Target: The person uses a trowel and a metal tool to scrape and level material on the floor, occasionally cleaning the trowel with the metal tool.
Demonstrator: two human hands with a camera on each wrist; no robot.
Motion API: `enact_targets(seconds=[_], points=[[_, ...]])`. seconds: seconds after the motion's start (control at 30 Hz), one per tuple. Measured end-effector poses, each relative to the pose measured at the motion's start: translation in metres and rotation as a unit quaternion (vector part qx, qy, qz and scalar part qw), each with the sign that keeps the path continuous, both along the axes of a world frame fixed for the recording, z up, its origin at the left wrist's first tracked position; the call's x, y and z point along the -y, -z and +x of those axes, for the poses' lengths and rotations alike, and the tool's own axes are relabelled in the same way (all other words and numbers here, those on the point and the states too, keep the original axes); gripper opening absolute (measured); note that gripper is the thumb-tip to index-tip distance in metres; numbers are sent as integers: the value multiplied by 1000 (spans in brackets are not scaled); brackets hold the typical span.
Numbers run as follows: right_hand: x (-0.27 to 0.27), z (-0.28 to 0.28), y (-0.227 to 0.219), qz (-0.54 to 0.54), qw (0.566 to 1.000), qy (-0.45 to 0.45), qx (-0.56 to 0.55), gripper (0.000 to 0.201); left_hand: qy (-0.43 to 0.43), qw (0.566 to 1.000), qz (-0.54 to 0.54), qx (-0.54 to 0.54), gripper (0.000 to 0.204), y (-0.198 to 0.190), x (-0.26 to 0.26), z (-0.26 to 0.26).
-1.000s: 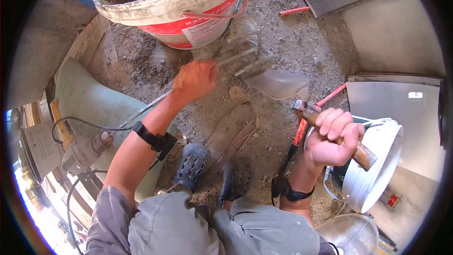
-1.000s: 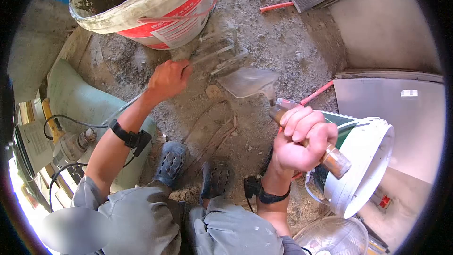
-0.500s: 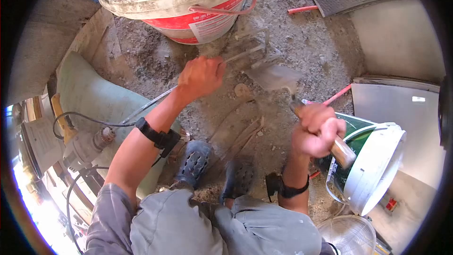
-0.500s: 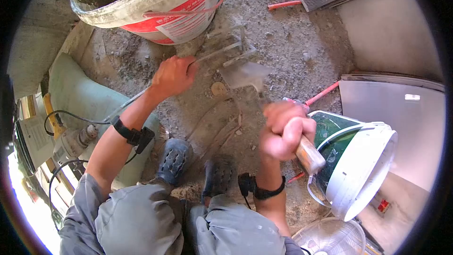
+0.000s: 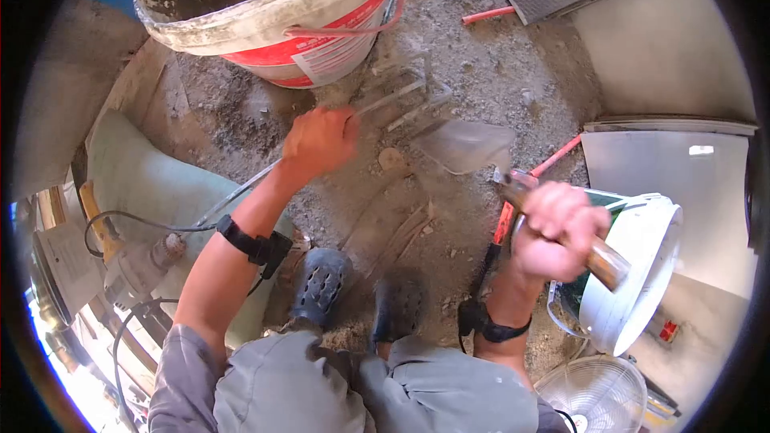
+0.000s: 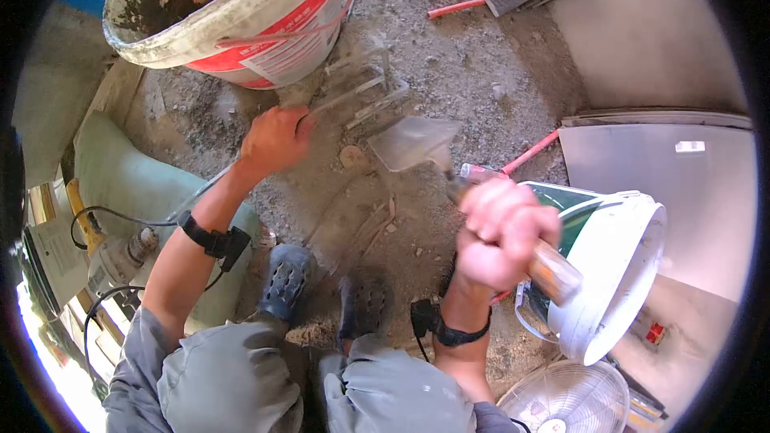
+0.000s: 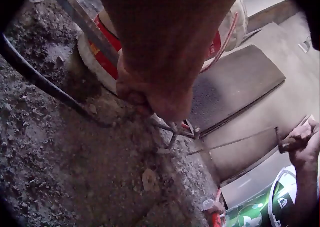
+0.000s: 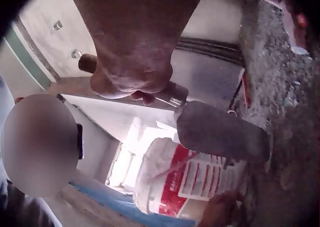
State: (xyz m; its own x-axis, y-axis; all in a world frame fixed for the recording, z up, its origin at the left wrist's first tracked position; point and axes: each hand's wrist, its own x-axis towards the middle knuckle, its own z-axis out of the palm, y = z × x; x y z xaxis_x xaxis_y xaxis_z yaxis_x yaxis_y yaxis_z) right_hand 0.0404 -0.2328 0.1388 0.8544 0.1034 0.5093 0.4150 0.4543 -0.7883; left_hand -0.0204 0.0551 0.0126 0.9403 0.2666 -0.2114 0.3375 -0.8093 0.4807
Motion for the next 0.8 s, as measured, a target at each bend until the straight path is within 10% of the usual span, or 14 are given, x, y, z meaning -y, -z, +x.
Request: enact_targets(seconds=[0.2,0.3,0.4,0.8], points=[[14,4,-84,42,996,25,74,31,15,1000,2,18,27,2,-2,-1],[11,14,-67,10,992,-70,106,31,12,1000,4,23,27,1,-1,-2],[-36,15,-16,-21,999,25,-22,24,15,999,10,29,26,4,1,-2],[-17,7,-75,27,998,11,49,32,26,998,18,54,22,5,-2,-3]])
